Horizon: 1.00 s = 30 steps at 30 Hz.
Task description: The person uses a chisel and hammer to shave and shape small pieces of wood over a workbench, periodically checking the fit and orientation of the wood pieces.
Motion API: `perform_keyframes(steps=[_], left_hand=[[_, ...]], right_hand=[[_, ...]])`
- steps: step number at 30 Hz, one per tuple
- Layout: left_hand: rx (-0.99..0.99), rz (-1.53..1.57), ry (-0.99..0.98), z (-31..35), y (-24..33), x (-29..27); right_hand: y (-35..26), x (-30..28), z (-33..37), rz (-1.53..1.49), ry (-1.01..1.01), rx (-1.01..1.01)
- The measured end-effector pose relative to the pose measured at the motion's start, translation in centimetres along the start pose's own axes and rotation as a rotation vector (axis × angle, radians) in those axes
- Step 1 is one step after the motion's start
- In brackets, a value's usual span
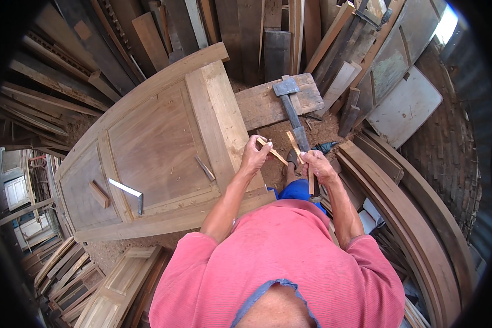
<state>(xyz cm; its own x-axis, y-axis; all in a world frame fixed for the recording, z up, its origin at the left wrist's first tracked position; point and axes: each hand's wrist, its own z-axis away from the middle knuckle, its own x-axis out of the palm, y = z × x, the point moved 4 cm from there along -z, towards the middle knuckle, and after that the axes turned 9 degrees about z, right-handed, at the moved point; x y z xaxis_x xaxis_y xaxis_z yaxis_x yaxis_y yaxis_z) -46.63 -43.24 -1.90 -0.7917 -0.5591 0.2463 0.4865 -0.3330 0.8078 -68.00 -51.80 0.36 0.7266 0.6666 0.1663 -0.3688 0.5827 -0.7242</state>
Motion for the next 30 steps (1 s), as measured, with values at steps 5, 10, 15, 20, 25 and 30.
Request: perform_keyframes(steps=[5, 10, 15, 20, 25, 30], left_hand=[[-0.011, -0.055, -0.03, -0.7, -1.0, 0.4], [-0.076, 0.043, -0.004, -1.7, -3.4, 2.0], [-0.261, 0.051, 0.137, -2.9, -4.5, 2.6], [-0.31, 0.509, -0.303, -1.4, -5.9, 2.4], [-0.127, 0.838, -0.129, 2.0, -4.7, 0.2], [0.069, 0.188, 0.436, 3.0, -4.6, -14.9]], right_hand=[[0.4, -0.4, -0.2, 0.057, -0.02, -0.01], [0.3, -0.3, -0.2, 0.126, -0.022, -0.006], [-1.0, 0.0, 0.4, 0.192, 0.029, -0.055], [-3.7, 3.5, 2.1, 0.474, -0.079, -0.078], [-1.7, 7.3, 0.9, 0.484, -0.132, -0.115], [-2.2, 6.5, 0.4, 0.315, 0.038, -0.128]])
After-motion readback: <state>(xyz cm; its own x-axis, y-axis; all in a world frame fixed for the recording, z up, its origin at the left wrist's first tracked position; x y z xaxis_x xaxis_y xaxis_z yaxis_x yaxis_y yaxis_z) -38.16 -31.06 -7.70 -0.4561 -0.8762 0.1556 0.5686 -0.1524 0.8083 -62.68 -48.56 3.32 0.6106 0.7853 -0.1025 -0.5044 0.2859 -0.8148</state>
